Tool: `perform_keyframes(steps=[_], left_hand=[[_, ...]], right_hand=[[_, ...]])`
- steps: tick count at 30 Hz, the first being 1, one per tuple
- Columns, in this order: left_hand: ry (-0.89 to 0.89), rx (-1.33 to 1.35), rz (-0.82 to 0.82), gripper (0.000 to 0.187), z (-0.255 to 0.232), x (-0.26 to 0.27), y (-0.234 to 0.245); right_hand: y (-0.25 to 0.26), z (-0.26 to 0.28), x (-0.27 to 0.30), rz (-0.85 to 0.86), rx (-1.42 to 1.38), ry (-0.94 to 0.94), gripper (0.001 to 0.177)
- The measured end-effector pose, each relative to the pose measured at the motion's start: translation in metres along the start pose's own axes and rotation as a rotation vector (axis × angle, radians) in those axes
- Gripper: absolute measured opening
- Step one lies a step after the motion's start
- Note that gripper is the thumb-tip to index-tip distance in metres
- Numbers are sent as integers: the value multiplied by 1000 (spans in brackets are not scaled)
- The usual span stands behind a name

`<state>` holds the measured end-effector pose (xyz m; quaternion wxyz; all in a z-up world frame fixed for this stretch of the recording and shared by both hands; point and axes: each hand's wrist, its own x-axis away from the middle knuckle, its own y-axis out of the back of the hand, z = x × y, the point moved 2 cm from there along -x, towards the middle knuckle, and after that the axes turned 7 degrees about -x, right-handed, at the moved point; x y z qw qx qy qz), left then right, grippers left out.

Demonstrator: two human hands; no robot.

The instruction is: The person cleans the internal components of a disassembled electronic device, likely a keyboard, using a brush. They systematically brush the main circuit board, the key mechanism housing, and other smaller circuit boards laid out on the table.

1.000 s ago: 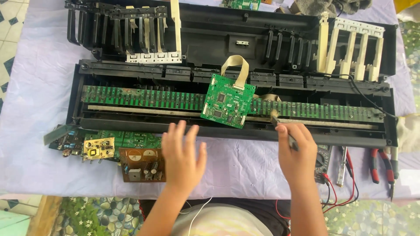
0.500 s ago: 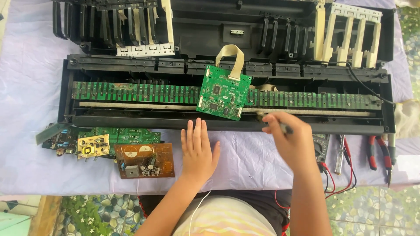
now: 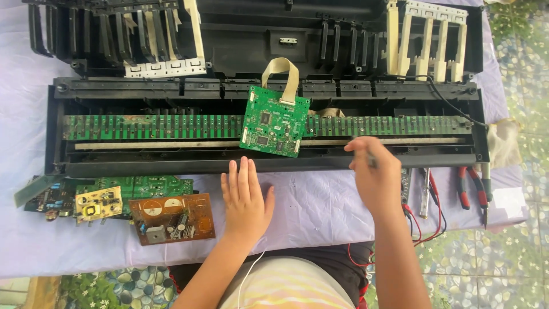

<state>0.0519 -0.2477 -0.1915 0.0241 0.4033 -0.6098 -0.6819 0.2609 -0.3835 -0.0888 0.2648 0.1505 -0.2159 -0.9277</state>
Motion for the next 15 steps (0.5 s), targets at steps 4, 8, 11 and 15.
perform_keyframes(steps=[4, 8, 11, 15], left_hand=[[-3, 6, 9, 77, 1, 1, -1], [-3, 2, 11, 76, 1, 1, -1], [-7, 3, 9, 77, 0, 1, 0], [-5, 20, 15, 75, 2, 0, 1]], right_hand=[[6, -25, -4, -124, -586, -108, 30], [-8, -32, -3, -57, -614, -32, 29], [-8, -29, -1, -58, -297, 69, 29], [11, -19, -11, -218, 447, 208, 7]])
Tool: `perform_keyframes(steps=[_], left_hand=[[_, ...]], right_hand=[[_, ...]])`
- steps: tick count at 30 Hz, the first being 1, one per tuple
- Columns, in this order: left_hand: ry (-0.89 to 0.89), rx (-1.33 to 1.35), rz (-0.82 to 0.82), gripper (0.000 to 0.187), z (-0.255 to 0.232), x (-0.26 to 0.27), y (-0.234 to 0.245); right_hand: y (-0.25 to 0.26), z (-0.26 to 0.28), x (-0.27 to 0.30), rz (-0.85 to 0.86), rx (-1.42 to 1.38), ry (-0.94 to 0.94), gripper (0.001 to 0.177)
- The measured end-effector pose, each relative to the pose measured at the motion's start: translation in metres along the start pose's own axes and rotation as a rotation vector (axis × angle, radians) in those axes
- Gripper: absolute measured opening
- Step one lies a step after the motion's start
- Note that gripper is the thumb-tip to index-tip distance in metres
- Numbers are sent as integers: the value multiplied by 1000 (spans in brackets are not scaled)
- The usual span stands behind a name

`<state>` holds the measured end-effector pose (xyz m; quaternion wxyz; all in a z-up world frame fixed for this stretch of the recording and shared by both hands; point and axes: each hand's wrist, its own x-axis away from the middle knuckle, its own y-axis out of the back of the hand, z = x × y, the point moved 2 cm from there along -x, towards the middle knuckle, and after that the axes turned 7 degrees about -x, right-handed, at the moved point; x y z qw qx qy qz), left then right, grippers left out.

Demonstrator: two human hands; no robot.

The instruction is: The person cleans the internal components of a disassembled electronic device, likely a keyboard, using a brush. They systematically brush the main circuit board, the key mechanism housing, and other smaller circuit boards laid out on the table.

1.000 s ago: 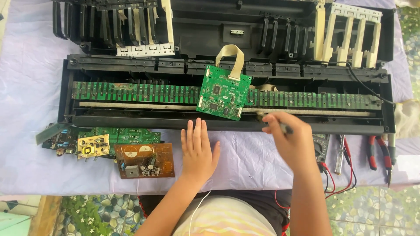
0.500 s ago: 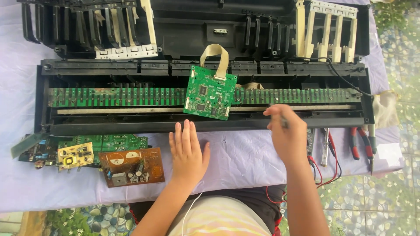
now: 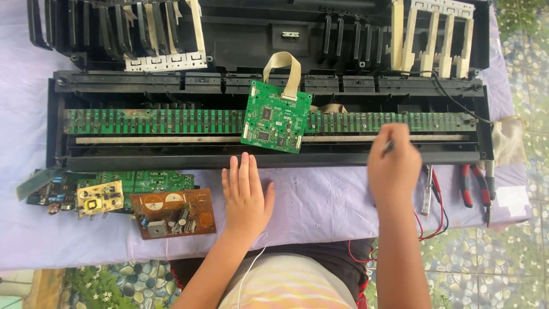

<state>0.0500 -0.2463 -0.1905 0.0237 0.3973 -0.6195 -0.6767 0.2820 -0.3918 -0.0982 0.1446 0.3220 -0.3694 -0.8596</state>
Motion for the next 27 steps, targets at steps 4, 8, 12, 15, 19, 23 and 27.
perform_keyframes(steps=[4, 8, 12, 15, 19, 23, 27], left_hand=[[3, 3, -4, 75, -1, -3, 2], [8, -17, 2, 75, -4, -3, 2], [-2, -14, 16, 74, -2, -2, 4], [-10, 4, 11, 72, 0, -2, 8], [-17, -17, -10, 72, 0, -2, 9], [-10, 1, 125, 68, 0, 0, 8], [-20, -26, 5, 73, 0, -1, 3]], right_hand=[[5, 16, -6, -38, -122, -89, 16], [-35, 54, 10, 154, -538, -221, 22], [-54, 54, 3, 179, -867, -436, 31], [-37, 8, -1, 69, -561, -454, 22], [10, -50, -8, -172, -228, -369, 29], [23, -80, -2, -153, 19, -132, 17], [-8, -53, 22, -53, -212, -118, 9]])
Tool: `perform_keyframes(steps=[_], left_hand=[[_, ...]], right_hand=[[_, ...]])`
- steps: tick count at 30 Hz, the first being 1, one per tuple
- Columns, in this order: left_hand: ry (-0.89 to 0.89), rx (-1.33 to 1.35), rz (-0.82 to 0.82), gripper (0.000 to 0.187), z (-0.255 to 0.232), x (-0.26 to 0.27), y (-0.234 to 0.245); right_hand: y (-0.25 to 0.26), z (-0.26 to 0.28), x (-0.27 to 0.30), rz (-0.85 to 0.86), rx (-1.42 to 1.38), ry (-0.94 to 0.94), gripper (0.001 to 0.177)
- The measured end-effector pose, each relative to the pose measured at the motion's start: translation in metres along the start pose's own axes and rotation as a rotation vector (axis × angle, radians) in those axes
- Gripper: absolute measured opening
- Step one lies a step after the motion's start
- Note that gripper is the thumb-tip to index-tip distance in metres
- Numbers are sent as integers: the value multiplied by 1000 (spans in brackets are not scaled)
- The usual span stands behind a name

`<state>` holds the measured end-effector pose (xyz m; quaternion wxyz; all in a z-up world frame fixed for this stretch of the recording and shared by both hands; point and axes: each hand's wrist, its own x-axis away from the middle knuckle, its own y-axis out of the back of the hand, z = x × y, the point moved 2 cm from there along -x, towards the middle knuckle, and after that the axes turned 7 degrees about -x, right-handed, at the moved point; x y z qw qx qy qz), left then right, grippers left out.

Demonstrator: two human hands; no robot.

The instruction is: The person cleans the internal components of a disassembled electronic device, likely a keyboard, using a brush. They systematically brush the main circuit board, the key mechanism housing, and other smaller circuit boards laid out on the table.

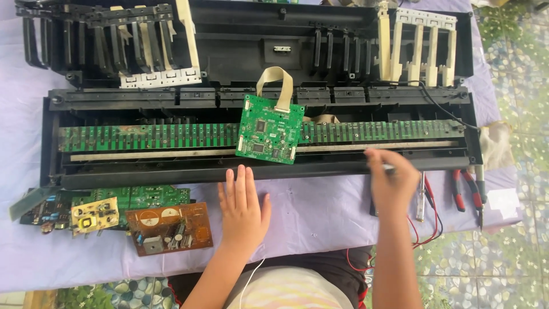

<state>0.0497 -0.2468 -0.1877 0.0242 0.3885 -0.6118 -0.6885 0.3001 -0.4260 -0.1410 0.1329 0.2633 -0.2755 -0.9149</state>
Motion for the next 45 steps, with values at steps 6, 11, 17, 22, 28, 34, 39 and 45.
perform_keyframes(steps=[6, 11, 17, 22, 28, 34, 39, 45], left_hand=[[-3, -3, 15, 74, -1, -1, -1], [-4, -18, 6, 74, -2, -3, -1], [-2, -39, -17, 72, -4, -1, -2], [4, -10, -9, 71, -2, -1, -1], [-7, -6, 22, 73, -1, 1, -2], [1, 25, 94, 68, -1, 1, 4], [-13, -30, 19, 76, -2, 1, -1], [-14, -17, 13, 74, -1, 2, -1]], right_hand=[[9, -5, -4, -174, -528, -322, 24], [45, -46, -19, -113, -407, -203, 30], [45, -44, -38, -327, 284, -2, 28], [34, 3, -46, -1, 222, -217, 30], [37, 15, -46, 245, -534, -201, 37], [53, -3, -42, -109, -95, 86, 19], [20, -4, -23, 241, -925, -190, 39], [31, -15, -49, -257, -456, 22, 33]])
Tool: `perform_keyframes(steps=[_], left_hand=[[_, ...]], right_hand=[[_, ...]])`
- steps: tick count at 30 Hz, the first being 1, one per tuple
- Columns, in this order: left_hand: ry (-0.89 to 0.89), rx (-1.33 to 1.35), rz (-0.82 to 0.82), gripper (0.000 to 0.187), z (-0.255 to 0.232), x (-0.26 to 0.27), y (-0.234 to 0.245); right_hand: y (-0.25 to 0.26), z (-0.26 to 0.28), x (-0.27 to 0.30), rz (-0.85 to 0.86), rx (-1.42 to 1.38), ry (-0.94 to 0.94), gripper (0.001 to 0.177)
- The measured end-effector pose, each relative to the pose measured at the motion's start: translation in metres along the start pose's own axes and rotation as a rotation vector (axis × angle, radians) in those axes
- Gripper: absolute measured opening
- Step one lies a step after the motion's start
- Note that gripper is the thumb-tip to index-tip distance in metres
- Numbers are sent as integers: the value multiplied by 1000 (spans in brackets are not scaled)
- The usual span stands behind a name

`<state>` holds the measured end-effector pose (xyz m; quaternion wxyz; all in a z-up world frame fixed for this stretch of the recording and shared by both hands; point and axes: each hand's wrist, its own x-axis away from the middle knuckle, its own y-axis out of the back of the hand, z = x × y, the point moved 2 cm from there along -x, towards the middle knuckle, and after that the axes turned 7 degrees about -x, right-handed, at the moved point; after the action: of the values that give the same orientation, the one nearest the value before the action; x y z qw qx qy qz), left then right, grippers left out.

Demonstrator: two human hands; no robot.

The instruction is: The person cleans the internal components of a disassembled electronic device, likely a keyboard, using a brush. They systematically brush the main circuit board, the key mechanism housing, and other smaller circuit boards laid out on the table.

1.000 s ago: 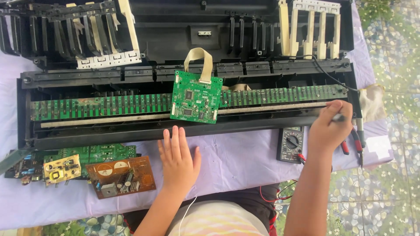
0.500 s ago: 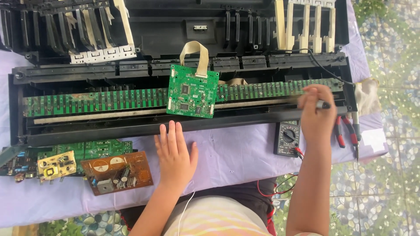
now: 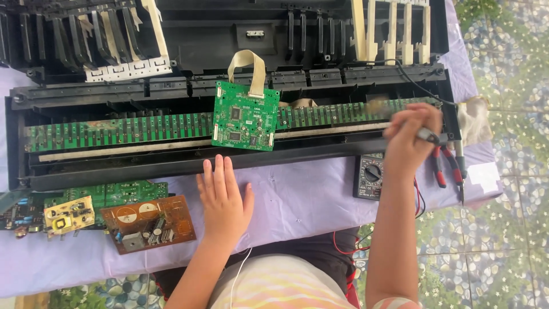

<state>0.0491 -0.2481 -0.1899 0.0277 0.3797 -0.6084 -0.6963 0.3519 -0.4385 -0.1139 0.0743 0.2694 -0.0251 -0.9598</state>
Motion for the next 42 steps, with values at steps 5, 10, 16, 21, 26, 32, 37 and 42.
perform_keyframes(steps=[5, 10, 16, 21, 26, 32, 37, 42], left_hand=[[0, -11, -7, 74, -1, -1, 0], [3, -25, -9, 76, -1, -1, -2], [6, 1, 3, 74, -1, -1, 0], [2, -6, -2, 75, -2, -2, 0], [5, -15, 1, 75, -2, 0, -1], [2, -10, -10, 75, -2, -3, -1], [6, -7, -17, 75, -1, -3, 1], [-10, -2, -11, 74, -1, -3, 2]], right_hand=[[-13, 9, 4, 149, 79, -46, 32], [-39, 15, 29, 490, -279, -127, 47], [-23, -4, -6, 282, -36, -8, 37], [-56, 21, 0, 518, 24, 6, 24], [-83, 42, 4, 587, -336, -221, 32], [-117, 44, 8, 684, -141, -116, 29], [-119, 53, 14, 498, -4, -88, 34], [-136, 63, 24, 667, -54, -63, 21]])
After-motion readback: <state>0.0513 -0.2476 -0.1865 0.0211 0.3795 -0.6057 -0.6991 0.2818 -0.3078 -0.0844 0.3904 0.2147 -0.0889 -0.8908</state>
